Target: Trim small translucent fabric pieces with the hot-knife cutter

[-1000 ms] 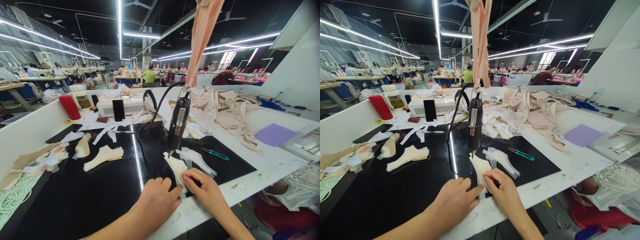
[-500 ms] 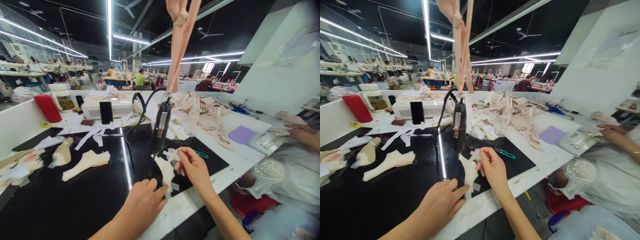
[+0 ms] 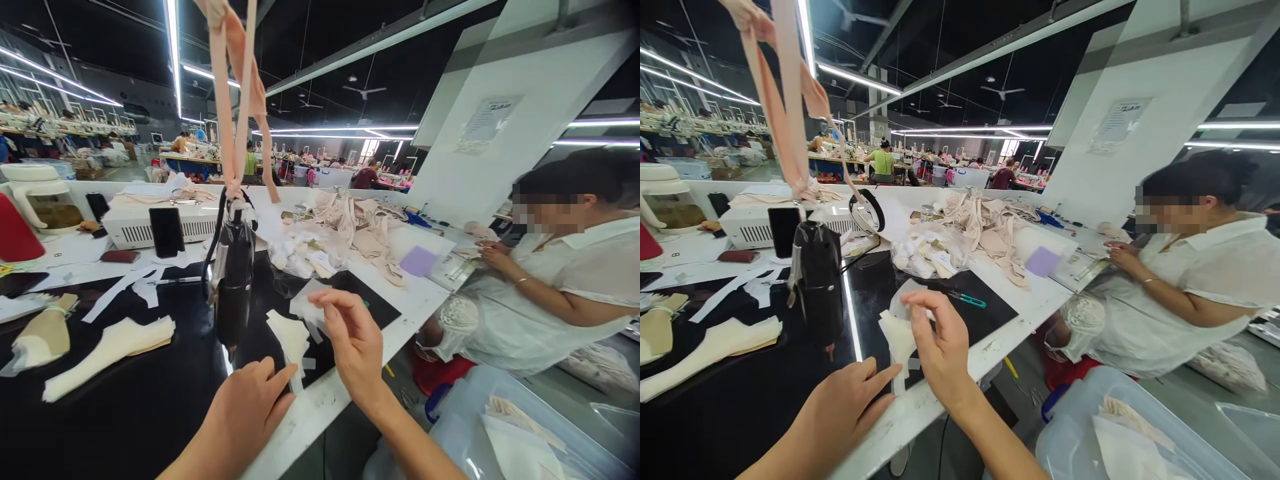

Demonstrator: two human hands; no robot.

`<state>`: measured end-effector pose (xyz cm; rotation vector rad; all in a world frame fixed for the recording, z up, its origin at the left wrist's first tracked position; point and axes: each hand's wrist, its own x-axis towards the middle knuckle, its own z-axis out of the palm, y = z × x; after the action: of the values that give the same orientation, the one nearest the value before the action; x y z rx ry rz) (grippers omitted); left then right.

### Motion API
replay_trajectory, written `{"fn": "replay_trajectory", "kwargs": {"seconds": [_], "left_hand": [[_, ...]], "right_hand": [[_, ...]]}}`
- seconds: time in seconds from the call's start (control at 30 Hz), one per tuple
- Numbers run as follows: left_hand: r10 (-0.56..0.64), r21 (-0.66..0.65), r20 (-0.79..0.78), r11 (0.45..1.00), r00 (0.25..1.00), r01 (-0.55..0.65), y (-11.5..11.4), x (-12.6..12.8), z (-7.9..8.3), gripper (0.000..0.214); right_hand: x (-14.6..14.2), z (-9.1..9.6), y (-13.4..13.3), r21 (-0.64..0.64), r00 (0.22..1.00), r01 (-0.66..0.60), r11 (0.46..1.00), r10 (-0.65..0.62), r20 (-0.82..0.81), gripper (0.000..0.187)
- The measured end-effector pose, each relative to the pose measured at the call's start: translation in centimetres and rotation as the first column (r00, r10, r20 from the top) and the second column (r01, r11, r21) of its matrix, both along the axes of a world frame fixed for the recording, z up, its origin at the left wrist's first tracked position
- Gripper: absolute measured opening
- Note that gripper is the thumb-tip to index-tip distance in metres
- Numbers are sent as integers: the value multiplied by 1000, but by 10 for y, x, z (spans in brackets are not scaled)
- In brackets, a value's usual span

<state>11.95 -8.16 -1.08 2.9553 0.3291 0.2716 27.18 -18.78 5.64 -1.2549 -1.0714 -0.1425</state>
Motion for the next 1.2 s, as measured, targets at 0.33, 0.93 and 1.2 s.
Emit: {"fn": "replay_trajectory", "kwargs": {"seconds": [0.33, 0.93, 1.2], "left_hand": [[98, -364, 88, 930, 991, -60, 13, -9, -1, 32], [182, -985, 117, 150, 976, 90, 43, -49, 16, 38], [367, -941, 49, 330, 929, -81, 49, -64, 33, 33]], "right_hand": [[-32, -8, -10, -132, 944, -257, 957, 219, -246, 13], [-68, -39, 8, -294, 802, -531, 795, 359, -478, 13], [-65, -46, 15, -275, 672, -620, 735, 317, -670, 42]]}}
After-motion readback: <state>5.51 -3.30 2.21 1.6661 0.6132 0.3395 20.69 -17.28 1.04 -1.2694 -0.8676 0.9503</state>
